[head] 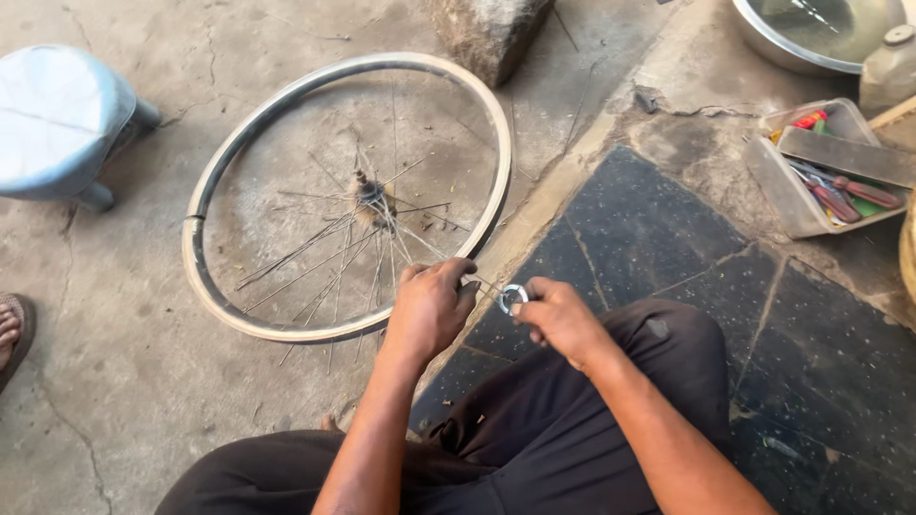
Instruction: The person sits on the ground with a bicycle wheel rim and hub in front of them. They use a small tool on the hub, lift the tire and rim away from the hub, and then pull the loose spokes out of the hub one at a time by hand, setting them aside.
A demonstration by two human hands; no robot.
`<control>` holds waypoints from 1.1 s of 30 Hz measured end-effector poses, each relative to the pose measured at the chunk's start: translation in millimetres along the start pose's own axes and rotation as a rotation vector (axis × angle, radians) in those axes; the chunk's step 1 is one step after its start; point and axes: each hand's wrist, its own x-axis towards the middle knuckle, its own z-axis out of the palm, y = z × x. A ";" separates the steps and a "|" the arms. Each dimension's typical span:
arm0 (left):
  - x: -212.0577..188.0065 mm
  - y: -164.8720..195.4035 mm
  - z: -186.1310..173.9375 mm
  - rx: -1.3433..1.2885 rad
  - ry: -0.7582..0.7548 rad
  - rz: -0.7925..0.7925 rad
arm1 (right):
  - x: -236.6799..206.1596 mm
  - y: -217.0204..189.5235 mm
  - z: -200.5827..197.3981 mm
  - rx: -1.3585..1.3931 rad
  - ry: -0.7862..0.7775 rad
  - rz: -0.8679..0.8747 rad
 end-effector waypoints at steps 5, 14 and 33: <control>1.5 5.6 -13.9 0.057 -0.038 -0.033 | -15.9 -15.2 6.1 -0.438 0.246 -0.553; 0.8 19.5 -2.6 0.360 0.247 0.365 | -19.0 -33.9 6.5 -0.598 0.174 -0.809; -5.4 20.5 7.3 0.348 0.078 0.333 | -8.3 -6.1 5.5 0.704 -0.484 0.336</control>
